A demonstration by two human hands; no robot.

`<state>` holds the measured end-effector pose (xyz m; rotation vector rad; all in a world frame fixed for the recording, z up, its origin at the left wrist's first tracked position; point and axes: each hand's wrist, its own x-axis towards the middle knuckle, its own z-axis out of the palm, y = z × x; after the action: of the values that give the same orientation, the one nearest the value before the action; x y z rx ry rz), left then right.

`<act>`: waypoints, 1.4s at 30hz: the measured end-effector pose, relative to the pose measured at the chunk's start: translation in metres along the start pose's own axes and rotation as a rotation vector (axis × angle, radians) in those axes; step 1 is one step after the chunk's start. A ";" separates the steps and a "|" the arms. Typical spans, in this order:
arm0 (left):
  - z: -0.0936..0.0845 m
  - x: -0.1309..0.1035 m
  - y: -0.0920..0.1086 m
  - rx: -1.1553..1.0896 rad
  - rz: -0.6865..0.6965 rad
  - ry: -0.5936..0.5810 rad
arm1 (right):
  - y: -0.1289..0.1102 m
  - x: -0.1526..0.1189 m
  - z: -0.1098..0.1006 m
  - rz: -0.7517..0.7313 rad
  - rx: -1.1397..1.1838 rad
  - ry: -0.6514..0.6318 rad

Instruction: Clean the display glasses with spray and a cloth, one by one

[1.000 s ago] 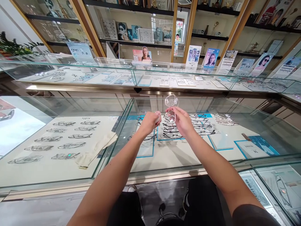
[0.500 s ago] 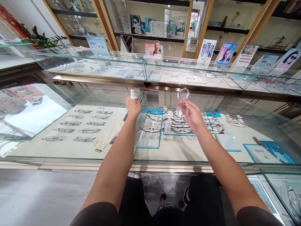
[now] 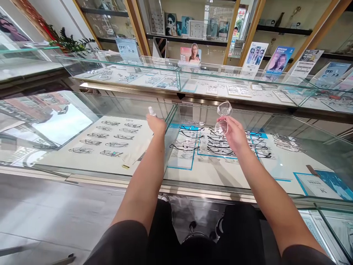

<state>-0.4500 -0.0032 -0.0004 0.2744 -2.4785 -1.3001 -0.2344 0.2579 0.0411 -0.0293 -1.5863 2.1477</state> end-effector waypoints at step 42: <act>-0.167 -0.034 -0.059 0.109 0.071 -0.644 | 0.009 0.001 -0.010 0.035 -0.089 0.010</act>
<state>-0.3549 -0.1530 0.0334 -0.2523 -3.0512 -1.3853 -0.2352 0.2651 0.0302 -0.0974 -1.6863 2.0989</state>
